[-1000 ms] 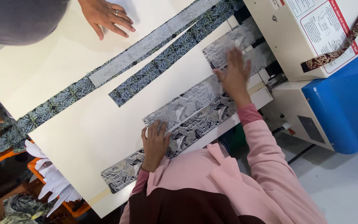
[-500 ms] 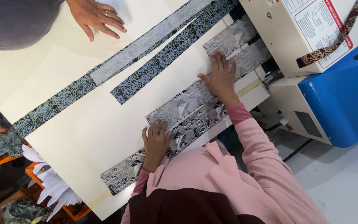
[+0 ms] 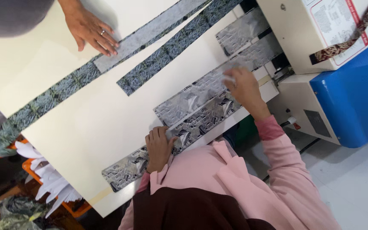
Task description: The person places a white sheet of paper onto a patterned strip on a conveyor table, then folds the patterned material over the paper. This process is repeated multiple times with different sheets and strips.
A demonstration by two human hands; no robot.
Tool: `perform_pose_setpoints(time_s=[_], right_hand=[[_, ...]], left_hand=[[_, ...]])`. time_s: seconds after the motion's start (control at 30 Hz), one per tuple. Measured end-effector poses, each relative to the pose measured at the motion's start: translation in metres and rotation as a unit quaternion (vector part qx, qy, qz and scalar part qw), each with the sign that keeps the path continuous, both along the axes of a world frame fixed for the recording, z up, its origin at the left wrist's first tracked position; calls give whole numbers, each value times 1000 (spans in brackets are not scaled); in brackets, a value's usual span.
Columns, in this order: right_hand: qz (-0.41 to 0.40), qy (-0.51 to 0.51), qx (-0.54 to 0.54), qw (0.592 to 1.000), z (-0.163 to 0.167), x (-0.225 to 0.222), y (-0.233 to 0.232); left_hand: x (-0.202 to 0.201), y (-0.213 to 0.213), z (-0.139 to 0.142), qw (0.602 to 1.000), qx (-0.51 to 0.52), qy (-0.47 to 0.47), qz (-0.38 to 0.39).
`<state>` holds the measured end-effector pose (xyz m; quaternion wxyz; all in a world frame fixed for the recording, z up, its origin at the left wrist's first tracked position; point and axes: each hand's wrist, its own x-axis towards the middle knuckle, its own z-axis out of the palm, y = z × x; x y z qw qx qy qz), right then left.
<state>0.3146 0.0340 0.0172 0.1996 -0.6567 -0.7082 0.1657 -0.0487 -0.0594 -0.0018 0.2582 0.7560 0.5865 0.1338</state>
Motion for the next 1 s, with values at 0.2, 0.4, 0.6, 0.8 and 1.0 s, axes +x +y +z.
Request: perform_pose_setpoints(time_s=[0.2,0.4,0.6,0.8,1.0], right_hand=[[169,5,-110,979,-6,-47,-31],[290,33,-51,955,-3,-104,-42],[361,-16,-93,928,4,-112,-41],[313,-147,-245,906,28,-53,-27],[260,47,-391,881,55,4,27]], left_hand=[[-1,3,3,998,-9,-48,-43],[-3,10,9,985,92,-6,-148],[-12,8,28,961,195,-53,-187],[-30,-1,33,975,-136,-128,-117],[-116,12,51,934,-209,-237,-164]])
